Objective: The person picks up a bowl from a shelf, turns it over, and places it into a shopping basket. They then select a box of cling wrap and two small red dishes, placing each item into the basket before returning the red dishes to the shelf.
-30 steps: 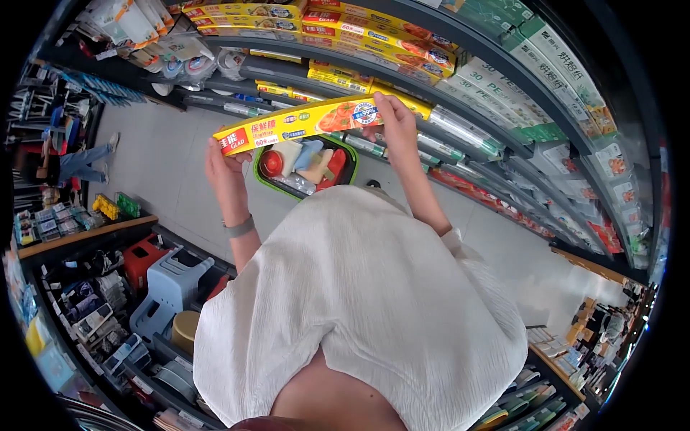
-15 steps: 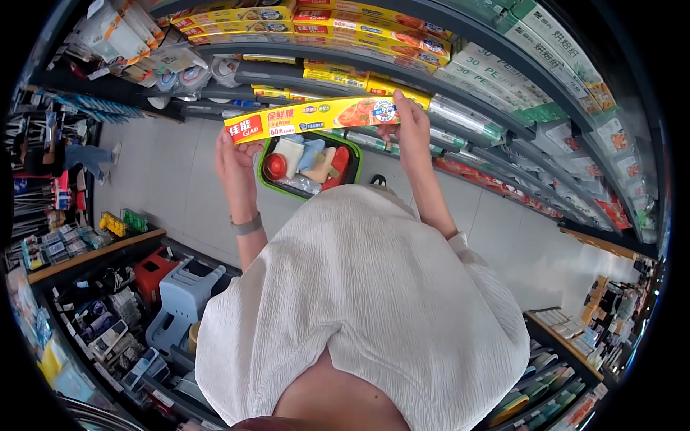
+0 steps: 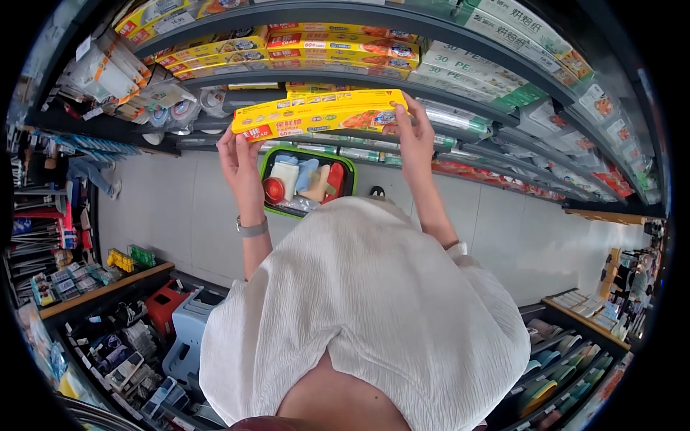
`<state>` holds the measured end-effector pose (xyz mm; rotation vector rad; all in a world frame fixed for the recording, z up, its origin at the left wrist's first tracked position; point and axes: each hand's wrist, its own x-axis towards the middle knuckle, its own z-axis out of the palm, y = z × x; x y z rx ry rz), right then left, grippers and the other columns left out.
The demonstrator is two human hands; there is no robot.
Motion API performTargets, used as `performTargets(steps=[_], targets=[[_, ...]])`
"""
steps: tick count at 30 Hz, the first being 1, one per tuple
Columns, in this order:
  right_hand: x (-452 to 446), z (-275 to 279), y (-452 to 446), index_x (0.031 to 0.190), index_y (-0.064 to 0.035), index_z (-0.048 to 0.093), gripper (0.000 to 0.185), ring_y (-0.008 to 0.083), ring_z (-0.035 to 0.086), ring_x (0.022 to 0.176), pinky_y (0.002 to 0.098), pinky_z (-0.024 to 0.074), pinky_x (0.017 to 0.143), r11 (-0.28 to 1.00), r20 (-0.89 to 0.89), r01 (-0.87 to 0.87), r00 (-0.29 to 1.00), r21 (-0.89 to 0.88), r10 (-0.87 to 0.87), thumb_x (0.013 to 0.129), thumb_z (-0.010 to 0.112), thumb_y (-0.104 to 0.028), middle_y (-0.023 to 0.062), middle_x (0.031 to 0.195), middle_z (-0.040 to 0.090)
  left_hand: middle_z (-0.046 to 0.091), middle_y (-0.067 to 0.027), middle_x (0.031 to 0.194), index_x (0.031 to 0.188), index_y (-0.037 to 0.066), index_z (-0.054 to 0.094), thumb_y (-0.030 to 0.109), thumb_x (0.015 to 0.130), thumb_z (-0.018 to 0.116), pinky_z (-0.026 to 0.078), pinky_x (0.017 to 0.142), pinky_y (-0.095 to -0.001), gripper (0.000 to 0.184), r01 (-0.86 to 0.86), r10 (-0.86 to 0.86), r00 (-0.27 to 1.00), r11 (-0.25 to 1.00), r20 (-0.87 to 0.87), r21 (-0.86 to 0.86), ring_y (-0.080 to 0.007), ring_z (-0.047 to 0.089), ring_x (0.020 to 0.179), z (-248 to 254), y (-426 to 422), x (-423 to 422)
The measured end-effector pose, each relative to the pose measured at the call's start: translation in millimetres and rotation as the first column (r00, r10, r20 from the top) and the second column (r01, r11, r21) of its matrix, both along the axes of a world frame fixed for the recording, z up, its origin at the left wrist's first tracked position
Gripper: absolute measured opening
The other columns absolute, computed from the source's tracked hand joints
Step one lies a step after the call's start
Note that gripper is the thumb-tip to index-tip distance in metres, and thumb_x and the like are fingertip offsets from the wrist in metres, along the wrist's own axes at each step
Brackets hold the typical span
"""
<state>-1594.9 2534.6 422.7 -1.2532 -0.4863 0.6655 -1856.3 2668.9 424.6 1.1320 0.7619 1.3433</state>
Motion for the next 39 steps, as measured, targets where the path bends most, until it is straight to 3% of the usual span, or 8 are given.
performTargets(steps=[4, 14, 24, 30, 35, 36, 37, 39], targets=[[-3, -15, -3, 0.137, -0.0015, 0.057, 0.040, 0.0121, 0.063, 0.078, 0.0254, 0.0541, 0.070, 0.986, 0.134, 0.141, 0.983, -0.090, -0.128, 0.102, 0.060, -0.021, 0.0097, 0.118, 0.056, 0.058, -0.0132, 0.128, 0.133, -0.002, 0.050, 0.021, 0.106, 0.051, 0.056, 0.094, -0.0338, 0.036, -0.022, 0.021, 0.998, 1.000, -0.062, -0.010, -0.0192, 0.062, 0.112, -6, 4, 10], [-3, 1, -9, 0.141, 0.0007, 0.050, 0.043, 0.0083, 0.059, 0.089, 0.0229, 0.0499, 0.074, 0.968, 0.401, 0.248, 0.891, -0.042, -0.211, 0.103, 0.057, -0.019, 0.0088, 0.119, 0.054, 0.062, -0.0086, 0.118, 0.128, -0.001, 0.053, 0.020, 0.105, 0.054, 0.053, 0.081, -0.0253, 0.031, -0.040, 0.068, 0.977, 0.990, -0.201, 0.139, -0.0104, 0.062, 0.098, 0, 18, 32], [5, 32, 13, 0.141, 0.0017, 0.040, 0.046, 0.0126, 0.061, 0.101, 0.0269, 0.0476, 0.088, 0.969, 0.359, 0.205, 0.902, 0.137, -0.242, 0.104, 0.056, -0.020, 0.0127, 0.111, 0.067, 0.063, -0.0101, 0.104, 0.116, -0.002, 0.051, 0.020, 0.102, 0.059, 0.053, 0.079, -0.0252, 0.027, -0.104, 0.133, 0.986, 0.965, -0.104, 0.241, -0.0109, 0.062, 0.089, 33, 61, 81], [24, 30, 35, 0.151, 0.0005, 0.035, 0.057, 0.0148, 0.060, 0.108, 0.0278, 0.0465, 0.099, 0.960, 0.384, 0.183, 0.888, 0.211, -0.254, 0.101, 0.059, -0.014, 0.0088, 0.120, 0.053, 0.062, -0.0115, 0.114, 0.127, -0.003, 0.049, 0.014, 0.101, 0.059, 0.052, 0.083, -0.0255, 0.032, -0.116, 0.146, 0.987, 0.929, -0.060, 0.350, -0.0109, 0.061, 0.097, 47, 83, 107], [27, 23, 52, 0.153, 0.0024, 0.030, 0.061, 0.0192, 0.057, 0.121, 0.0294, 0.0458, 0.103, 0.973, 0.443, 0.187, 0.867, 0.136, -0.228, 0.101, 0.058, -0.014, 0.0161, 0.138, 0.044, 0.046, -0.0127, 0.117, 0.145, -0.005, 0.040, 0.012, 0.099, 0.061, 0.052, 0.085, -0.0285, 0.053, -0.065, 0.204, 0.928, 0.912, -0.311, 0.404, -0.0159, 0.062, 0.097, 17, 104, 119], [28, 17, 56, 0.154, 0.0018, 0.028, 0.061, 0.0195, 0.057, 0.123, 0.0293, 0.0451, 0.104, 0.972, 0.530, 0.181, 0.815, 0.152, -0.235, 0.102, 0.056, -0.012, 0.0169, 0.142, 0.043, 0.046, -0.0127, 0.117, 0.145, -0.005, 0.040, 0.012, 0.099, 0.061, 0.052, 0.085, -0.0285, 0.053, -0.067, 0.206, 0.929, 0.911, -0.308, 0.406, -0.0159, 0.062, 0.097, 12, 104, 122], [26, 17, 57, 0.153, 0.0028, 0.028, 0.060, 0.0227, 0.055, 0.127, 0.0308, 0.0452, 0.108, 0.974, 0.552, 0.167, 0.803, 0.156, -0.226, 0.101, 0.056, -0.009, 0.0187, 0.151, 0.027, 0.045, -0.0125, 0.122, 0.144, -0.005, 0.040, 0.011, 0.099, 0.061, 0.052, 0.087, -0.0280, 0.052, -0.082, 0.225, 0.929, 0.900, -0.294, 0.427, -0.0157, 0.062, 0.102, 12, 99, 127], [24, 19, 58, 0.152, 0.0037, 0.028, 0.059, 0.0230, 0.054, 0.129, 0.0309, 0.0450, 0.108, 0.971, 0.546, 0.184, 0.803, 0.154, -0.239, 0.101, 0.055, -0.008, 0.0192, 0.151, 0.029, 0.042, -0.0150, 0.128, 0.142, -0.007, 0.039, 0.009, 0.098, 0.061, 0.052, 0.093, -0.0306, 0.052, -0.086, 0.233, 0.933, 0.884, -0.275, 0.459, -0.0194, 0.061, 0.111, 14, 94, 133]])
